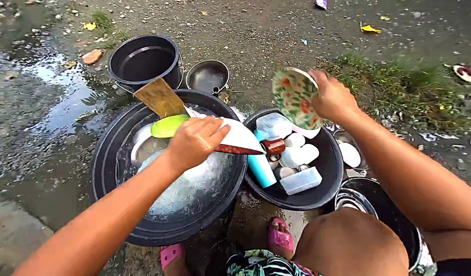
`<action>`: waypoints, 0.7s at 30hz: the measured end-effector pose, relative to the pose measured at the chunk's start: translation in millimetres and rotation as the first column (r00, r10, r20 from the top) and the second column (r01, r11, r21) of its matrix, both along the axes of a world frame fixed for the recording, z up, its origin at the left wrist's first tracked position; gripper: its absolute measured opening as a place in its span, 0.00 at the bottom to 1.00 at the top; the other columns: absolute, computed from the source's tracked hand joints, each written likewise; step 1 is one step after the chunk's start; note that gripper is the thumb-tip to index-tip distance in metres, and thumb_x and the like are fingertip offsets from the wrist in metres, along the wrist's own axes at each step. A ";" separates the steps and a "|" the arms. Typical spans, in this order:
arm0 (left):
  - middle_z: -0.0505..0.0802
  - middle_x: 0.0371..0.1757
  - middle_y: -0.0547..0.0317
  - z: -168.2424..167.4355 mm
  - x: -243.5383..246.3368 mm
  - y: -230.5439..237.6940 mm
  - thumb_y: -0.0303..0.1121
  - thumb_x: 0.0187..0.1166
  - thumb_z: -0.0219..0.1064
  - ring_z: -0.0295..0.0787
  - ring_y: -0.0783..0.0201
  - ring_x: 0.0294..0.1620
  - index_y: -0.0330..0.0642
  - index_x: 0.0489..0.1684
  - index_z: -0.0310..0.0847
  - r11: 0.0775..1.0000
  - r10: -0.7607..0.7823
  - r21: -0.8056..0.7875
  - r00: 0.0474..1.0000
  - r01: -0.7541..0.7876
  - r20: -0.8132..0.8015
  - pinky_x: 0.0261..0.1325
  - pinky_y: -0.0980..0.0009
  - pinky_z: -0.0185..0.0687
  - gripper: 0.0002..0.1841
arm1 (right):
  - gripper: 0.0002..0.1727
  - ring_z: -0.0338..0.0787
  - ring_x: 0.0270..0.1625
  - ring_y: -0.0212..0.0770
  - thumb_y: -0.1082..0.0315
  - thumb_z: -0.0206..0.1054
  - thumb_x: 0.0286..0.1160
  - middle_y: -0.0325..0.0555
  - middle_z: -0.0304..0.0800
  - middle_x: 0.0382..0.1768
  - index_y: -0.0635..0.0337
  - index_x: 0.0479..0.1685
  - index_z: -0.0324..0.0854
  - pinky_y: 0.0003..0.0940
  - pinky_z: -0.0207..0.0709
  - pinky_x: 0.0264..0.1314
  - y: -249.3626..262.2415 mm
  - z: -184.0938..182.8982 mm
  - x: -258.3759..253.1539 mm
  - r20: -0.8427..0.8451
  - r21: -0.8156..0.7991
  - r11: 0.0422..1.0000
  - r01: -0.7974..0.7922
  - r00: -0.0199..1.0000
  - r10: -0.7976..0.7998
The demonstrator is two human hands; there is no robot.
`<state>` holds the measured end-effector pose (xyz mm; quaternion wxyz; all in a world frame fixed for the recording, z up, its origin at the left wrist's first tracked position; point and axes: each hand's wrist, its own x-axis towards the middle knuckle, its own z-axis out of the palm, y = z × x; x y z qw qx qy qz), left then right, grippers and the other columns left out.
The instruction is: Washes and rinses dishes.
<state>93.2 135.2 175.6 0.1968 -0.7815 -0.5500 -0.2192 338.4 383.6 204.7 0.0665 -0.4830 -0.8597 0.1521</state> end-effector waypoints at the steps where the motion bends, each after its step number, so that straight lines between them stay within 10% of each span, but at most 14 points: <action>1: 0.96 0.50 0.40 -6.0 10.8 11.9 0.23 0.75 0.63 0.96 0.43 0.52 0.35 0.51 0.93 1.000 -0.025 0.003 1.000 0.025 0.012 0.51 0.50 0.89 0.14 | 0.39 0.78 0.57 0.93 0.77 0.65 0.74 0.92 0.71 0.66 0.57 0.90 0.59 0.86 0.69 0.48 6.1 -16.9 13.3 0.072 -0.023 0.997 0.074 0.995 -0.072; 12: 0.98 0.42 0.45 -38.4 79.1 76.0 0.22 0.71 0.66 0.98 0.50 0.43 0.37 0.44 0.95 0.984 -0.168 0.078 0.978 0.159 0.126 0.41 0.58 0.90 0.11 | 0.42 0.73 0.70 0.90 0.76 0.65 0.75 0.92 0.56 0.78 0.65 0.91 0.51 0.80 0.72 0.59 38.7 -121.1 92.7 0.273 -0.092 0.911 0.402 0.890 -0.365; 18: 0.98 0.40 0.46 -42.1 88.2 89.6 0.22 0.70 0.68 0.98 0.51 0.40 0.38 0.42 0.96 0.984 -0.162 0.098 0.980 0.151 0.114 0.36 0.59 0.88 0.10 | 0.41 0.73 0.72 0.88 0.62 0.62 0.85 0.91 0.55 0.80 0.67 0.93 0.48 0.75 0.68 0.70 36.2 -153.7 84.7 0.247 -0.247 0.916 0.317 0.934 -0.257; 21: 0.98 0.40 0.46 -37.7 90.2 94.7 0.23 0.71 0.68 0.98 0.50 0.39 0.37 0.42 0.96 0.989 -0.147 0.035 0.981 0.144 0.125 0.36 0.58 0.89 0.10 | 0.38 0.69 0.79 0.82 0.51 0.53 0.93 0.85 0.60 0.81 0.68 0.92 0.52 0.75 0.60 0.78 27.0 -129.8 73.3 -0.024 -0.361 0.925 0.116 0.991 -0.134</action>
